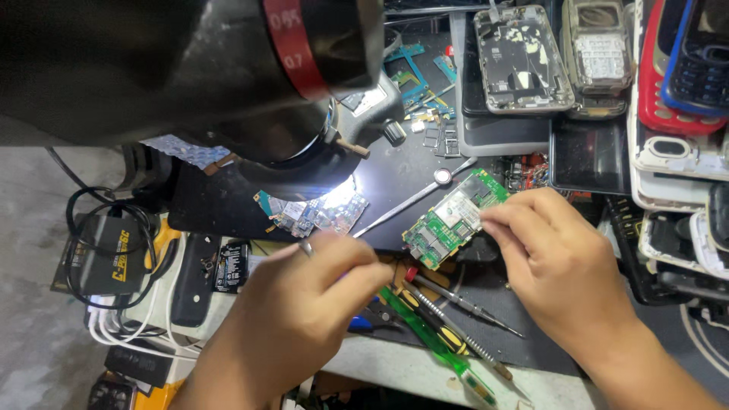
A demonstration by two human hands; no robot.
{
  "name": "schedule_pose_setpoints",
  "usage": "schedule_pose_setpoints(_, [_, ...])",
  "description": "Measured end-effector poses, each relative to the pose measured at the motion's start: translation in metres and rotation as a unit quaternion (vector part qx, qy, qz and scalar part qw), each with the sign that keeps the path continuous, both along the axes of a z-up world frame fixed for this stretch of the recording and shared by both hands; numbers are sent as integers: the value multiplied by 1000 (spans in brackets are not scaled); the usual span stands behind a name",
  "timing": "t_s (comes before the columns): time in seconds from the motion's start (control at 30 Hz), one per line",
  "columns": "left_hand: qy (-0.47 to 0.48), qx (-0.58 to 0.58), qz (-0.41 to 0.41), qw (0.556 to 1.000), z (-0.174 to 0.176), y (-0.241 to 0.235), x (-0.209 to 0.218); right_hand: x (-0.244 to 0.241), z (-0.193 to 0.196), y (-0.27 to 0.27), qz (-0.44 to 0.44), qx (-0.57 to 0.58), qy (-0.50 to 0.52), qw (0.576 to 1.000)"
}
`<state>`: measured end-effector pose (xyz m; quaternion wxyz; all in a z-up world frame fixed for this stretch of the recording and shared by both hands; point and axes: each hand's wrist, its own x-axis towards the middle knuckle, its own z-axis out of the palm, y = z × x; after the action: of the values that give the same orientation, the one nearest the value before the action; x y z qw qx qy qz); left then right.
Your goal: The person disassembles a mobile phone using a metal spudger and pliers. They pry open the casing, remove the back cover, extract the battery, and detach the motherboard and camera module. The components are placed on the workbench.
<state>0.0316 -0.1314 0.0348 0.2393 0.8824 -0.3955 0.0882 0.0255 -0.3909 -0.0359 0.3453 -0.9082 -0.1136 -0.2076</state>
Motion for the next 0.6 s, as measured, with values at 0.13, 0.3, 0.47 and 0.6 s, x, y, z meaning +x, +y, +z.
schedule_pose_setpoints(0.13, [38,99,-53,993,-21,11,-4,0,6,-13,7,42,61,997])
schedule_pose_setpoints(0.3, [-18,121,-40,992,-44,26,-15,-1,8,-19,-14,50,82,995])
schedule_pose_setpoints(0.47, [-22,133,-78,988,-51,36,-21,-2,5,-18,3,6,24,1000])
schedule_pose_setpoints(0.6, [145,161,-26,976,-39,45,-26,-1,4,-22,22,27,43,998])
